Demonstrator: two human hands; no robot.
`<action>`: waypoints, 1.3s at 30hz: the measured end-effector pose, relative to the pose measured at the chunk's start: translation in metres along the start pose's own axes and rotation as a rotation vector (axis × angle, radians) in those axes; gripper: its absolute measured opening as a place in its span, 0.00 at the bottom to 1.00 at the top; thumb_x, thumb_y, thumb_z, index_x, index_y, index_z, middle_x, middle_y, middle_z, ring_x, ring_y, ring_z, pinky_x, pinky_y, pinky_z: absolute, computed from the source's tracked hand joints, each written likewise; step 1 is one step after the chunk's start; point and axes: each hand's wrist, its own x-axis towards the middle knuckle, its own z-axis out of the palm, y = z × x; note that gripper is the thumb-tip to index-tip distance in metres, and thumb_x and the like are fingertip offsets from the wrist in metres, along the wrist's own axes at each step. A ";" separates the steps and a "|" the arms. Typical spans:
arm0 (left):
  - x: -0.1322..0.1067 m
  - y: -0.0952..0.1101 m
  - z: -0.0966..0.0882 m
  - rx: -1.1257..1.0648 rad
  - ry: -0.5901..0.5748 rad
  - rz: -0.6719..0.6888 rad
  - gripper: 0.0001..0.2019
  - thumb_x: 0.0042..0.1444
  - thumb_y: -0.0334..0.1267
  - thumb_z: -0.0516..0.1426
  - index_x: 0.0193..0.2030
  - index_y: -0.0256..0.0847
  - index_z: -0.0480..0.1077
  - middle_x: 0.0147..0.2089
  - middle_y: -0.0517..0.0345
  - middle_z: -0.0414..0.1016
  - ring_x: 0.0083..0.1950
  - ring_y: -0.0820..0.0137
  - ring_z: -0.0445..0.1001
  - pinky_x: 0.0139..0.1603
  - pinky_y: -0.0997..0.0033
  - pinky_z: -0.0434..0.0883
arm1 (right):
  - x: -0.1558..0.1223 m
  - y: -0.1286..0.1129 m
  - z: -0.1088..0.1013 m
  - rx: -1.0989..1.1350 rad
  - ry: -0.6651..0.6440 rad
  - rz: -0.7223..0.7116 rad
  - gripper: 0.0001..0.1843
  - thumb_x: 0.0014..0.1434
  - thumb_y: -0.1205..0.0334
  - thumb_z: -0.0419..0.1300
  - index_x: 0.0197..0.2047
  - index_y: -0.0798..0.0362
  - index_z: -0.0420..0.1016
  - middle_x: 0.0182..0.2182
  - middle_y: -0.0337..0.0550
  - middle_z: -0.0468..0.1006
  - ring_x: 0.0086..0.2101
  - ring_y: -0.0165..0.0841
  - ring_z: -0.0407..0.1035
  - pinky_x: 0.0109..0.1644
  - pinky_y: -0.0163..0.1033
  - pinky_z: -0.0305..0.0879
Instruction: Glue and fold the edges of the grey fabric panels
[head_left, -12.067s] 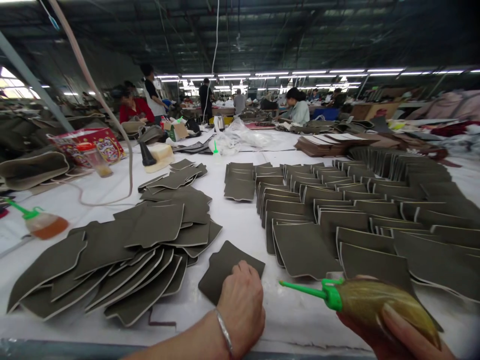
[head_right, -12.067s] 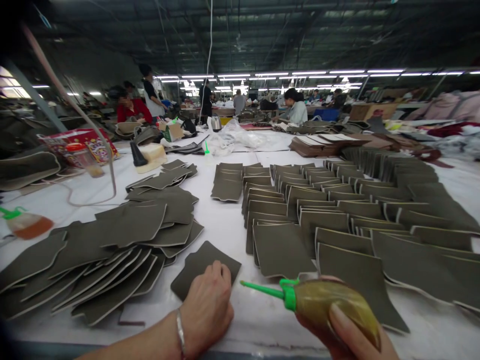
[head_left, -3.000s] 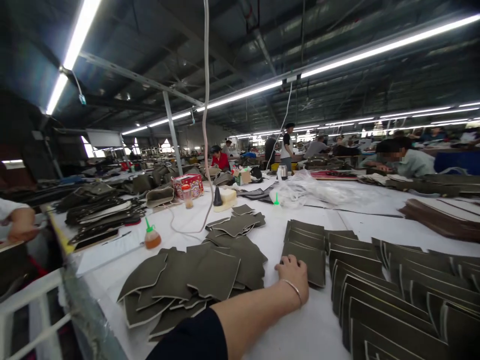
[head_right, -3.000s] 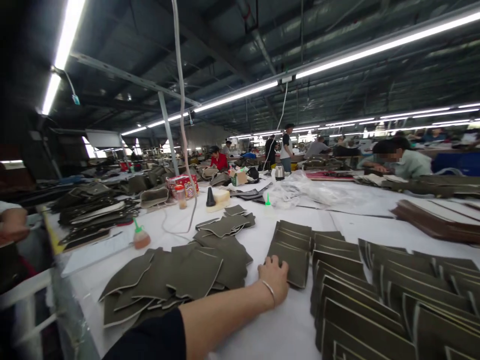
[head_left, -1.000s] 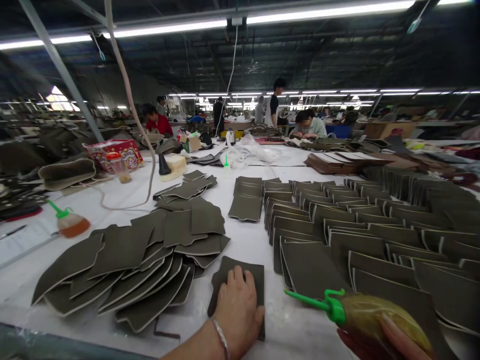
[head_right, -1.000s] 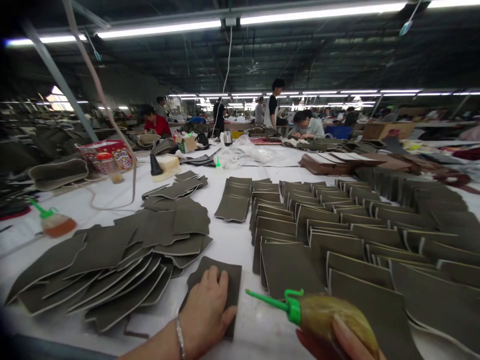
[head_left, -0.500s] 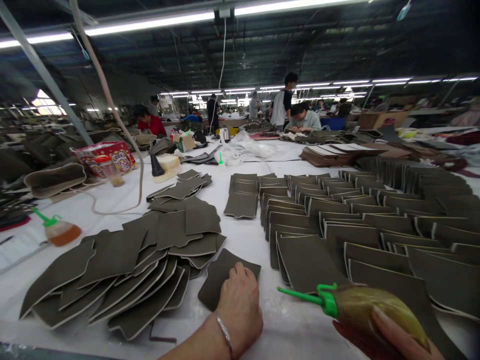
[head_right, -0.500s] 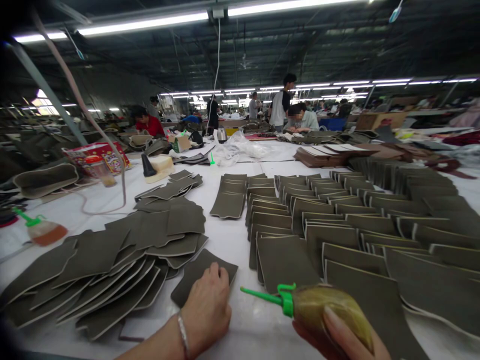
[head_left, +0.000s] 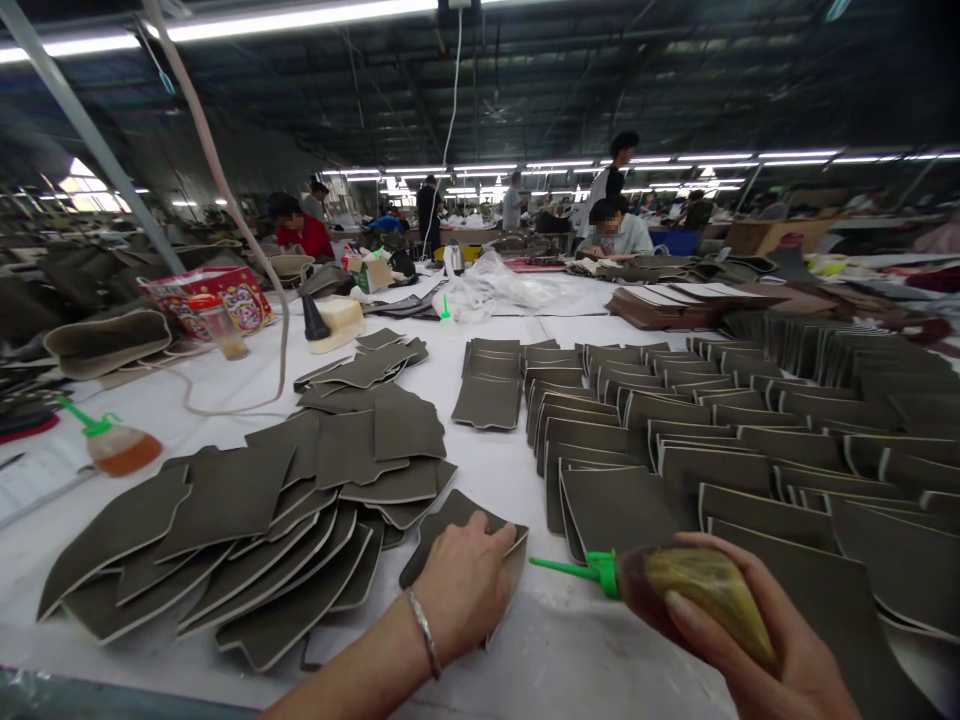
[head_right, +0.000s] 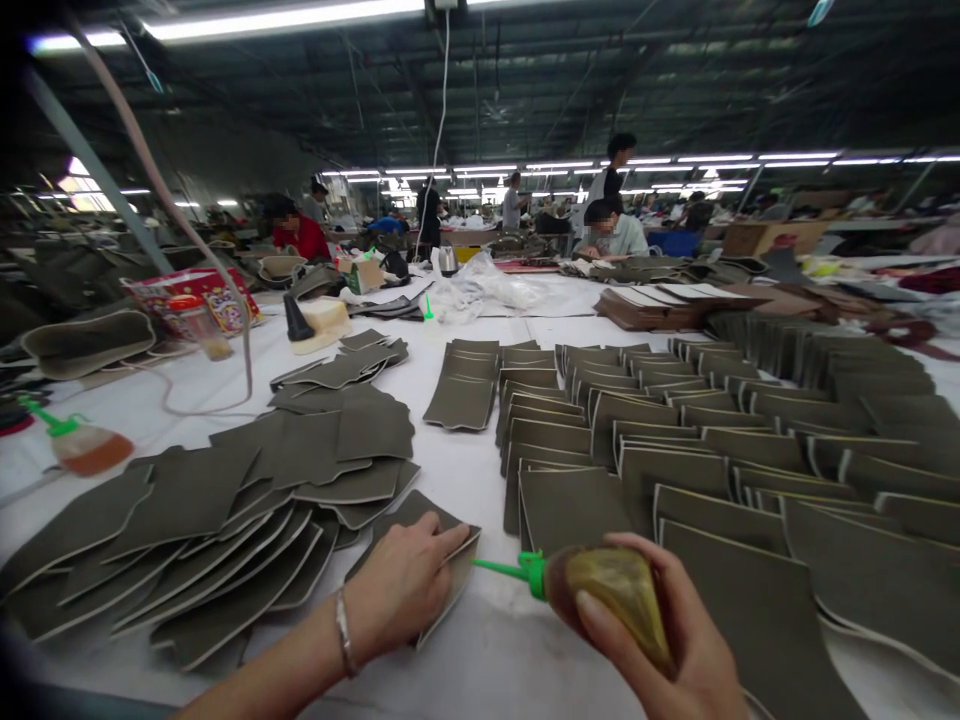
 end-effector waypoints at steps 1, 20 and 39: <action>0.000 -0.001 0.000 -0.005 0.003 0.009 0.23 0.55 0.32 0.48 0.56 0.52 0.69 0.45 0.50 0.74 0.40 0.56 0.77 0.42 0.55 0.73 | -0.001 -0.005 0.006 -0.114 -0.016 -0.056 0.34 0.43 0.46 0.73 0.51 0.49 0.71 0.38 0.42 0.79 0.36 0.39 0.74 0.37 0.30 0.71; -0.001 -0.003 0.003 -0.042 0.013 0.026 0.22 0.54 0.36 0.48 0.55 0.52 0.70 0.45 0.50 0.71 0.40 0.55 0.77 0.39 0.53 0.74 | 0.007 -0.006 0.028 -0.564 -0.153 -0.332 0.23 0.57 0.44 0.63 0.52 0.42 0.67 0.42 0.36 0.73 0.39 0.38 0.70 0.43 0.39 0.62; -0.008 -0.002 0.005 -0.068 0.001 0.035 0.20 0.58 0.37 0.48 0.56 0.47 0.68 0.46 0.49 0.69 0.43 0.56 0.75 0.44 0.52 0.75 | 0.005 -0.003 0.023 -0.517 -0.203 -0.227 0.23 0.57 0.43 0.62 0.51 0.42 0.65 0.41 0.33 0.73 0.39 0.36 0.70 0.45 0.38 0.60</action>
